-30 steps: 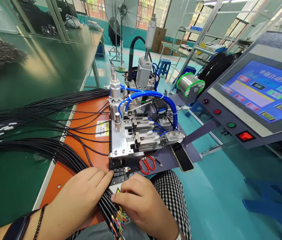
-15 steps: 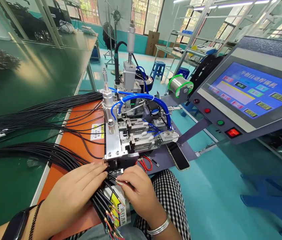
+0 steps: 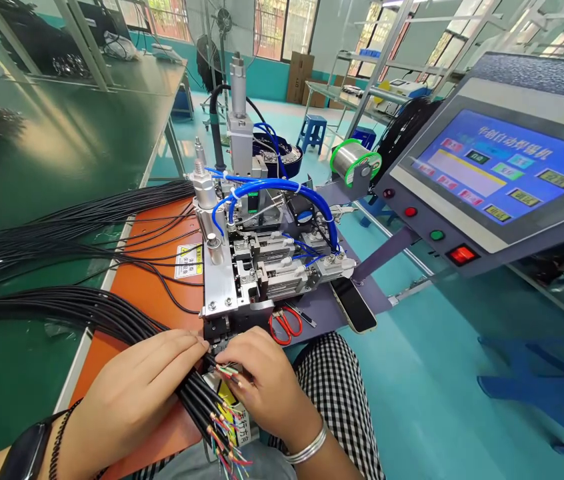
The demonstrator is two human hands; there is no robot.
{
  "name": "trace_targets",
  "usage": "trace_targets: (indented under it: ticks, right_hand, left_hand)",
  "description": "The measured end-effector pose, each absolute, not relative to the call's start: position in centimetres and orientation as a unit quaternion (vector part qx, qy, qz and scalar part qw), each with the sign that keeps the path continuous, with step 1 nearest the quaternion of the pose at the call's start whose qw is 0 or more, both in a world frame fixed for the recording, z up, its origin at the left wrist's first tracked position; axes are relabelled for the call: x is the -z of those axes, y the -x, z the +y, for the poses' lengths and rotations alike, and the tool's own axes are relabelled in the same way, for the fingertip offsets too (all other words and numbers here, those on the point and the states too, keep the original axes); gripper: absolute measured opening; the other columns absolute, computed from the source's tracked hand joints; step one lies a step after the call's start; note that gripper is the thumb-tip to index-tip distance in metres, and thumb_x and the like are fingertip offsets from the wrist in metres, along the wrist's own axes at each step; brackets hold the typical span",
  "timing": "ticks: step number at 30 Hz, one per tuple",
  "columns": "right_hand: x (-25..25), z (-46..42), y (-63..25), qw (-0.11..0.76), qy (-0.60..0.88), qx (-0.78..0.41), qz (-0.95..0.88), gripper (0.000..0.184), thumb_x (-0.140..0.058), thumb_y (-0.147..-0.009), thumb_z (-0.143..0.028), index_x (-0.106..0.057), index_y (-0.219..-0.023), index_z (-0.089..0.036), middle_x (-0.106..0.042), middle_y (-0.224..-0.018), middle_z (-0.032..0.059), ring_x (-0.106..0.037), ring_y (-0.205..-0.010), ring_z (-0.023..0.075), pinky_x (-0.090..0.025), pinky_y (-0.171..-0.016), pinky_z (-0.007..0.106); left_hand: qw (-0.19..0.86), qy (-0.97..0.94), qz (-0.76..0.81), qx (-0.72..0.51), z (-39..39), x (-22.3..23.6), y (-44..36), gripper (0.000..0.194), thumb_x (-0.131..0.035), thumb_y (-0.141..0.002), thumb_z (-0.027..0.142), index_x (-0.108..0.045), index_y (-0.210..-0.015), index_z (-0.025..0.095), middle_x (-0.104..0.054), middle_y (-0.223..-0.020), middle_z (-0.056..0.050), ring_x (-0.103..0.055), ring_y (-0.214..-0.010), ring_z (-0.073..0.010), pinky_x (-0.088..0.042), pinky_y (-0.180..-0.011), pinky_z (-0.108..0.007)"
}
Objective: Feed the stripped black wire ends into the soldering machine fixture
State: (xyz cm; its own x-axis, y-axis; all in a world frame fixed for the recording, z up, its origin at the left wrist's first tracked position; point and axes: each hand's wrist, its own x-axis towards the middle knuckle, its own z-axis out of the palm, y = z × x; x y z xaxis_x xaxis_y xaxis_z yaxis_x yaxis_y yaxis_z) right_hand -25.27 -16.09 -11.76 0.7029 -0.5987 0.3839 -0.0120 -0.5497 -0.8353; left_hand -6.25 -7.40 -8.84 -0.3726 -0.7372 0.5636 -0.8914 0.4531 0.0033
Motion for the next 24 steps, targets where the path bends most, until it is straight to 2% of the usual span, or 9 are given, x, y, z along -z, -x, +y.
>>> trace_targets:
  ticks: [5,9,13,16,21,24]
  right_hand:
    - [12.1,-16.3,24.7,0.41,0.778,0.391,0.273,0.009,-0.062,-0.083,-0.011,-0.064,-0.088,-0.019,-0.064,-0.084,0.002,-0.058,-0.082,0.0146,-0.046,-0.076,0.028]
    - [11.9,-16.2,24.8,0.424,0.779,0.385,0.255,0.009,-0.065,-0.082,-0.011,-0.066,-0.087,-0.018,-0.066,-0.084,0.0027,-0.059,-0.082,0.0149,-0.046,-0.077,0.029]
    - [11.3,-16.0,24.8,0.427,0.79,0.379,0.222,0.007,-0.065,-0.082,-0.011,-0.067,-0.086,-0.017,-0.067,-0.082,0.0038,-0.058,-0.079,0.0147,-0.047,-0.075,0.029]
    - [11.3,-15.9,24.7,0.427,0.789,0.379,0.227,0.008,-0.065,-0.082,-0.011,-0.067,-0.085,-0.018,-0.067,-0.081,0.003,-0.058,-0.078,0.0144,-0.047,-0.074,0.029]
    - [12.3,-15.4,24.7,0.384,0.753,0.426,0.321,0.014,-0.073,-0.074,-0.012,-0.062,-0.077,-0.02,-0.063,-0.082,0.0003,-0.056,-0.082,0.0155,-0.045,-0.077,0.03]
    - [12.7,-15.0,24.6,0.36,0.739,0.436,0.367,0.018,-0.075,-0.071,-0.012,-0.06,-0.076,-0.021,-0.059,-0.086,0.0008,-0.056,-0.086,0.017,-0.044,-0.079,0.03]
  left_hand:
    - [0.238,-0.507,-0.817,-0.134,-7.0,8.9,6.6,0.024,-0.042,-0.088,0.005,-0.061,-0.102,0.007,-0.06,-0.117,-0.015,-0.054,-0.11,-0.0263,-0.048,-0.09,-0.04]
    - [0.233,-0.525,-0.813,-0.094,-7.4,9.1,7.2,0.018,-0.044,-0.087,0.011,-0.061,-0.091,0.01,-0.062,-0.114,-0.013,-0.055,-0.109,-0.0258,-0.046,-0.094,-0.042]
    - [0.187,-0.525,-0.825,-0.09,-7.7,9.3,7.3,0.03,-0.041,-0.087,0.01,-0.055,-0.113,0.009,-0.064,-0.098,-0.01,-0.059,-0.084,-0.0223,-0.052,-0.072,-0.039]
    - [0.157,-0.524,-0.834,-0.069,-7.6,9.5,7.1,0.042,-0.044,-0.084,0.01,-0.047,-0.126,0.009,-0.062,-0.088,-0.008,-0.055,-0.071,-0.0206,-0.048,-0.06,-0.037]
    - [0.146,-0.548,-0.823,-0.028,-7.5,9.6,7.2,0.045,-0.05,-0.083,0.012,-0.046,-0.128,0.016,-0.057,-0.08,-0.003,-0.05,-0.069,-0.02,-0.044,-0.059,-0.036]
    - [0.149,-0.568,-0.809,-0.013,-7.8,9.5,7.5,0.03,-0.05,-0.085,0.014,-0.054,-0.114,0.018,-0.056,-0.079,-0.003,-0.049,-0.07,-0.0197,-0.042,-0.061,-0.035]
